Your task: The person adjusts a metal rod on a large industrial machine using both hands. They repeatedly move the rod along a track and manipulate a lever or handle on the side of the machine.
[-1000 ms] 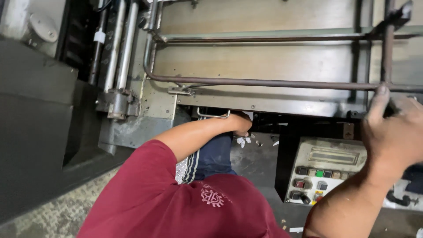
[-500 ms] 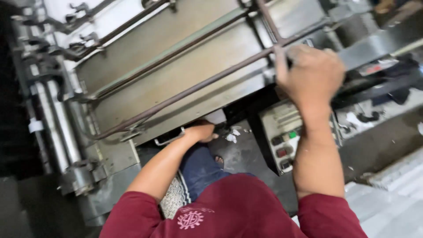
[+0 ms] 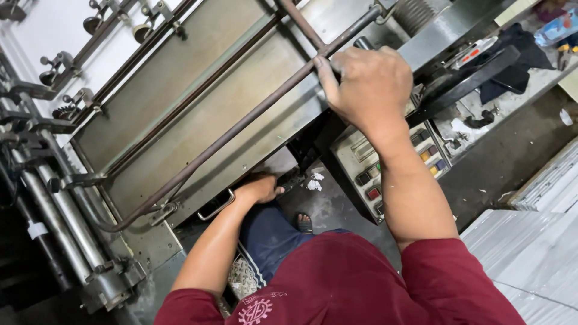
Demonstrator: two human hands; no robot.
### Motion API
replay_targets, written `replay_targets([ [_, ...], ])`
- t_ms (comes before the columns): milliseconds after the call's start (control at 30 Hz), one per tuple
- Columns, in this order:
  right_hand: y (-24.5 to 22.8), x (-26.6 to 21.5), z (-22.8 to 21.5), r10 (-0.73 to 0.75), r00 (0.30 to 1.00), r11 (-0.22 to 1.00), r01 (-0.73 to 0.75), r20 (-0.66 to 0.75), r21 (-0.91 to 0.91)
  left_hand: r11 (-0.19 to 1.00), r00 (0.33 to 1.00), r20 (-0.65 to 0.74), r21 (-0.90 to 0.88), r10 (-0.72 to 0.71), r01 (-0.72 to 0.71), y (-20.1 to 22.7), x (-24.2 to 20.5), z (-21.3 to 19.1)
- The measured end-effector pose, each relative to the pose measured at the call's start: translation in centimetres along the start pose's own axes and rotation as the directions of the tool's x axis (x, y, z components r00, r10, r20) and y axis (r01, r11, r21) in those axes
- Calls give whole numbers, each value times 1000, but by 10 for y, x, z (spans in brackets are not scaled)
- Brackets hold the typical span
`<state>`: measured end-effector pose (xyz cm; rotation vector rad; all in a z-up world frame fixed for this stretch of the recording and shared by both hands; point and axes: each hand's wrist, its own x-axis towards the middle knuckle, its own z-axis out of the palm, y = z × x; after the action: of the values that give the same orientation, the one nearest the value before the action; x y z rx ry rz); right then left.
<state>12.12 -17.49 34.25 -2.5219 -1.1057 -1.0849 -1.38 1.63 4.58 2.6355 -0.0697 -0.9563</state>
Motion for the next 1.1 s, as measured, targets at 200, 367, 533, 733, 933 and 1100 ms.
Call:
replay_targets([
  [200,0,0,0,10,1000,998,-11,8,57,997,999,17,-72,27,-26,-15,23,23],
  [367,-2,2,-2,12,1000,999,-12,1,35,999,999,10,-37,35,-34,-9,14,14],
  [533,-2,1,-1,-8,1000,999,8,-19,41,1000,1000,20,-7,11,-11,-6,11,11],
  [733,-2,2,-2,6,1000,999,-6,-6,42,996,999,14,-89,30,-28,-10,17,18],
  [933,-3,2,-3,14,1000,998,-13,-8,53,994,999,5,-101,35,-34,-15,23,25],
  [1100,-2,2,-2,9,1000,998,-9,2,69,993,999,44,-117,0,5,-7,13,14],
])
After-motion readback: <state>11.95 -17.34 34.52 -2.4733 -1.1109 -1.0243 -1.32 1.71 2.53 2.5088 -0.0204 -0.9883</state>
